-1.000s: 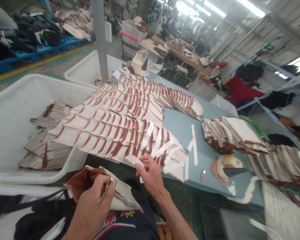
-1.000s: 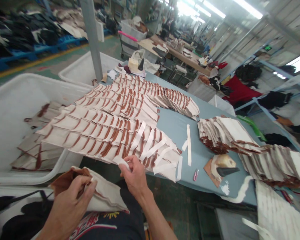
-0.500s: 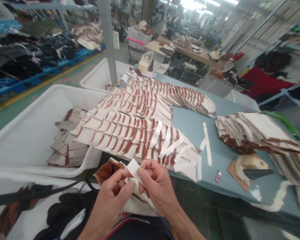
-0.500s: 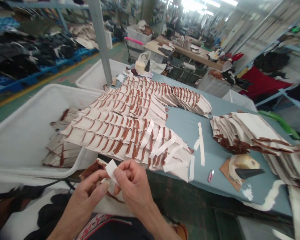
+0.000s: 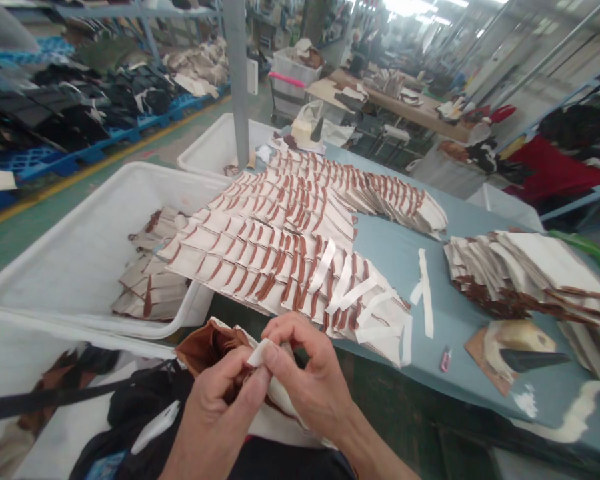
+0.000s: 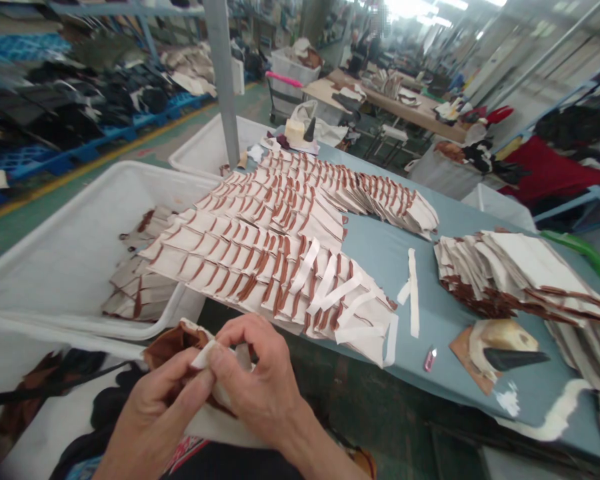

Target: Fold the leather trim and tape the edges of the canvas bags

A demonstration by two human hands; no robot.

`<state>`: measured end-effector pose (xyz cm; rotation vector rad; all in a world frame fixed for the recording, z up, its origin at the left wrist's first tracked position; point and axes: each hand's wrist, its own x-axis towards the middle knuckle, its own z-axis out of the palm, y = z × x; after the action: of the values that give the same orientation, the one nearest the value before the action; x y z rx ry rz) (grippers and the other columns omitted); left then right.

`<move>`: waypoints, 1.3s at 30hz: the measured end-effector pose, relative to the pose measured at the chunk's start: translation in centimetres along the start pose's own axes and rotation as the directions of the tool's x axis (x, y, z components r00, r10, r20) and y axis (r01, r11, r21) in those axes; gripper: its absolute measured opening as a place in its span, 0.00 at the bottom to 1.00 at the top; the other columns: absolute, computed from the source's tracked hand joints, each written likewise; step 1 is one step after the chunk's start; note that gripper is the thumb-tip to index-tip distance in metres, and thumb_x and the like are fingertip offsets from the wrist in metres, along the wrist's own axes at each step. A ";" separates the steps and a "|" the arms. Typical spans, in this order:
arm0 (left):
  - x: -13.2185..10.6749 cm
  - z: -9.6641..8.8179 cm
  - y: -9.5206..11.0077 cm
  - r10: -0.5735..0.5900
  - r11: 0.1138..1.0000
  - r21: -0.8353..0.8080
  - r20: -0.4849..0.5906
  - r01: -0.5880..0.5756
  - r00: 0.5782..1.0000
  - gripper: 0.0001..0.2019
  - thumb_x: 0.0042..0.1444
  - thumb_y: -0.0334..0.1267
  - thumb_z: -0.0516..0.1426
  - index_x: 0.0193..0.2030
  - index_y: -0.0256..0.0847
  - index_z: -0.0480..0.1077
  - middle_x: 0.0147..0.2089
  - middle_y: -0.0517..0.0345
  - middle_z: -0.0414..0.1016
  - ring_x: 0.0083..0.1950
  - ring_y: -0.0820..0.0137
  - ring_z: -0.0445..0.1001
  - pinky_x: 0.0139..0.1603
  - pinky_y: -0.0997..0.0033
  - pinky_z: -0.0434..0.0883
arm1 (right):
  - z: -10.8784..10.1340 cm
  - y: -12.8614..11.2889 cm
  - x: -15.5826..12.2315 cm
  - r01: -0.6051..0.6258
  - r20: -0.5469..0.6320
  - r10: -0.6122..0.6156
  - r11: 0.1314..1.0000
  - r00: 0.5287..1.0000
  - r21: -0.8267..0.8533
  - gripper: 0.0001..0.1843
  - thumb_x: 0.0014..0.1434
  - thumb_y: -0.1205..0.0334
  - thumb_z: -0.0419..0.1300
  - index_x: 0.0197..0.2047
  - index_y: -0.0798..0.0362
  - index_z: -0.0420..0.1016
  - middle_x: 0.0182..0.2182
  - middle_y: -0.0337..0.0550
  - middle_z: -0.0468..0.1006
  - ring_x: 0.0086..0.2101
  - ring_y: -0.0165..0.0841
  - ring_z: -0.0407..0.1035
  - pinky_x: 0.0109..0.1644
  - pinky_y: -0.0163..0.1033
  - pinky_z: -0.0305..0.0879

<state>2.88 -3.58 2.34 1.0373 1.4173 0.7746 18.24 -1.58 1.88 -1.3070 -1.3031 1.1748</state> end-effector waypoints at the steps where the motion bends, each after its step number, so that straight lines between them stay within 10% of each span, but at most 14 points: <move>1: 0.1 -0.2 -0.2 0.006 1.000 0.002 0.025 -0.006 1.000 0.21 0.58 0.59 0.64 0.30 0.42 0.75 0.24 0.63 0.70 0.25 0.71 0.65 0.26 0.74 0.64 | 0.3 0.2 0.1 -0.034 0.008 0.034 0.997 0.999 0.067 0.14 0.66 0.51 0.64 0.32 0.50 0.77 0.33 0.41 0.80 0.35 0.34 0.70 0.41 0.40 0.65; 7: -0.5 -1.0 -1.6 -0.094 0.963 -0.242 0.095 0.114 0.991 0.22 0.53 0.55 0.68 0.50 0.45 0.76 0.32 0.58 0.81 0.31 0.64 0.78 0.32 0.70 0.74 | 1.9 3.6 0.0 -0.263 0.007 0.283 0.883 0.959 0.389 0.32 0.62 0.27 0.66 0.34 0.50 0.70 0.22 0.32 0.67 0.22 0.26 0.56 0.28 0.34 0.57; 12: -0.9 -1.7 -3.0 -0.196 0.921 -0.324 0.095 0.216 0.976 0.25 0.51 0.56 0.73 0.45 0.46 0.70 0.34 0.60 0.82 0.30 0.70 0.76 0.32 0.75 0.70 | 3.8 6.2 -1.4 -0.419 0.120 0.410 0.794 0.904 0.441 0.36 0.56 0.22 0.67 0.34 0.49 0.66 0.19 0.30 0.66 0.18 0.24 0.51 0.22 0.32 0.48; 17: -0.5 -3.7 -5.6 -0.259 0.946 -0.179 0.082 0.270 0.962 0.23 0.54 0.59 0.71 0.38 0.42 0.73 0.28 0.60 0.80 0.26 0.72 0.72 0.29 0.77 0.66 | 4.9 6.9 -2.4 -0.453 0.180 0.417 0.792 0.891 0.409 0.37 0.56 0.21 0.66 0.33 0.50 0.67 0.19 0.31 0.68 0.19 0.24 0.53 0.24 0.32 0.49; 23: -0.1 -5.4 -5.6 -0.029 0.990 0.143 0.112 0.013 0.993 0.24 0.64 0.60 0.59 0.30 0.41 0.77 0.27 0.59 0.76 0.29 0.69 0.70 0.29 0.74 0.65 | 4.6 6.8 -1.7 -0.438 0.193 0.394 0.830 0.899 0.345 0.35 0.58 0.24 0.67 0.34 0.51 0.69 0.20 0.31 0.69 0.21 0.24 0.55 0.27 0.33 0.51; 33: 1.9 -5.0 -3.4 0.043 0.999 -0.017 0.174 -0.041 0.984 0.25 0.66 0.56 0.57 0.23 0.43 0.65 0.19 0.69 0.55 0.21 0.75 0.51 0.22 0.73 0.51 | -0.5 -1.2 -0.1 -0.451 0.338 0.423 0.892 0.841 0.005 0.20 0.65 0.45 0.64 0.33 0.53 0.70 0.22 0.31 0.64 0.24 0.25 0.53 0.27 0.33 0.48; 39: 2.0 -4.5 -2.5 0.123 0.987 -0.126 0.192 -0.100 0.974 0.26 0.71 0.55 0.56 0.24 0.42 0.65 0.20 0.66 0.61 0.22 0.75 0.54 0.23 0.74 0.56 | -0.4 -4.3 -0.1 -0.315 0.239 0.346 0.936 0.907 -0.157 0.15 0.66 0.51 0.60 0.32 0.51 0.70 0.21 0.31 0.66 0.23 0.27 0.56 0.27 0.33 0.50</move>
<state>-1.82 -2.21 -0.19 1.0801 1.1390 0.8009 18.12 -1.60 6.18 -1.5403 -1.3885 1.5738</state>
